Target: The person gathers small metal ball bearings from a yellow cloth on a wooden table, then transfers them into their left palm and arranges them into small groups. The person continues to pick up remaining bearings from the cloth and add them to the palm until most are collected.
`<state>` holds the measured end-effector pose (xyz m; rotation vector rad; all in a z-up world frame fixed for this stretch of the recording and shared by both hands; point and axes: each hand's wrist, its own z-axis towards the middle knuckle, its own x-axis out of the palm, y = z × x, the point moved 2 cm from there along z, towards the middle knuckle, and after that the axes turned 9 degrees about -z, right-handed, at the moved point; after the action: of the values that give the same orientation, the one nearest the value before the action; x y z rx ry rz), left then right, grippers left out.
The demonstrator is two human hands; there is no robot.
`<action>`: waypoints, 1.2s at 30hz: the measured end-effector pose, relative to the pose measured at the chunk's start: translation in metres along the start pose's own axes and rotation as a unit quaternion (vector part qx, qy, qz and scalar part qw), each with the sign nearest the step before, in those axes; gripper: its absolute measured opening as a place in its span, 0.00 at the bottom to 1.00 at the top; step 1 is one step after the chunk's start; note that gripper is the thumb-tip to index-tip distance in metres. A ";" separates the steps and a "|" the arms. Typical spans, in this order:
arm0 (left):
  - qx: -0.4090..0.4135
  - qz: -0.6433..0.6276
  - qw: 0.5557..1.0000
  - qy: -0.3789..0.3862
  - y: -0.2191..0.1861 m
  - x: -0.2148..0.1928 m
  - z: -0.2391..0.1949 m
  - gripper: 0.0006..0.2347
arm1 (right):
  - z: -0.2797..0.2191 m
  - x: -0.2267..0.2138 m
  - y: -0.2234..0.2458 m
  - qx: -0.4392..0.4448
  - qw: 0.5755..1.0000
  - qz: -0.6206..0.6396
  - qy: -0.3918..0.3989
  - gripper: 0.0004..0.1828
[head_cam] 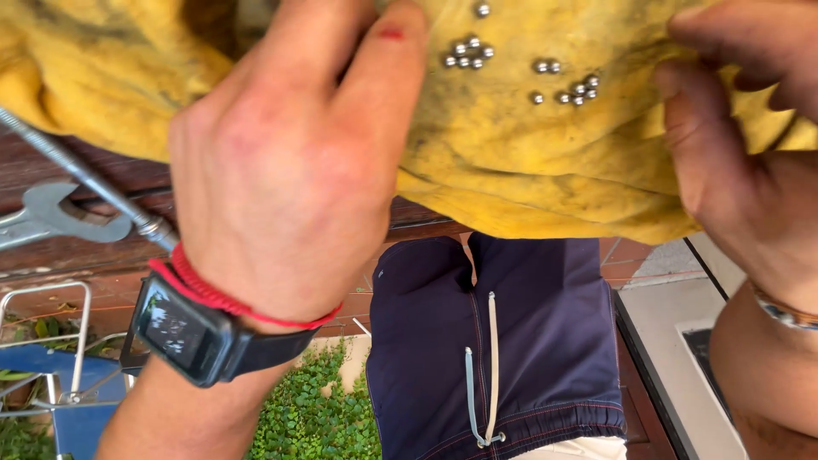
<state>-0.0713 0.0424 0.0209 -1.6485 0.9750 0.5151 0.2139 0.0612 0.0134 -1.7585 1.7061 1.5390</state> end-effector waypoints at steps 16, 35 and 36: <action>0.063 0.034 0.995 -0.070 -0.052 0.044 0.005 0.01 | 0.008 0.007 0.005 -0.082 0.995 0.059 -0.016 0.20; 0.094 -0.002 0.995 -0.030 -0.046 0.036 0.009 0.02 | 0.014 -0.001 0.010 -0.088 0.996 0.030 -0.002 0.12; 0.076 0.002 0.997 -0.027 -0.046 0.033 0.008 0.05 | 0.015 -0.001 0.012 -0.095 0.995 0.031 -0.004 0.11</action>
<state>-0.0145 0.0422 0.0205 -1.4892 0.9552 0.4735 0.1968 0.0702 0.0137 -1.7989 1.6730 1.7850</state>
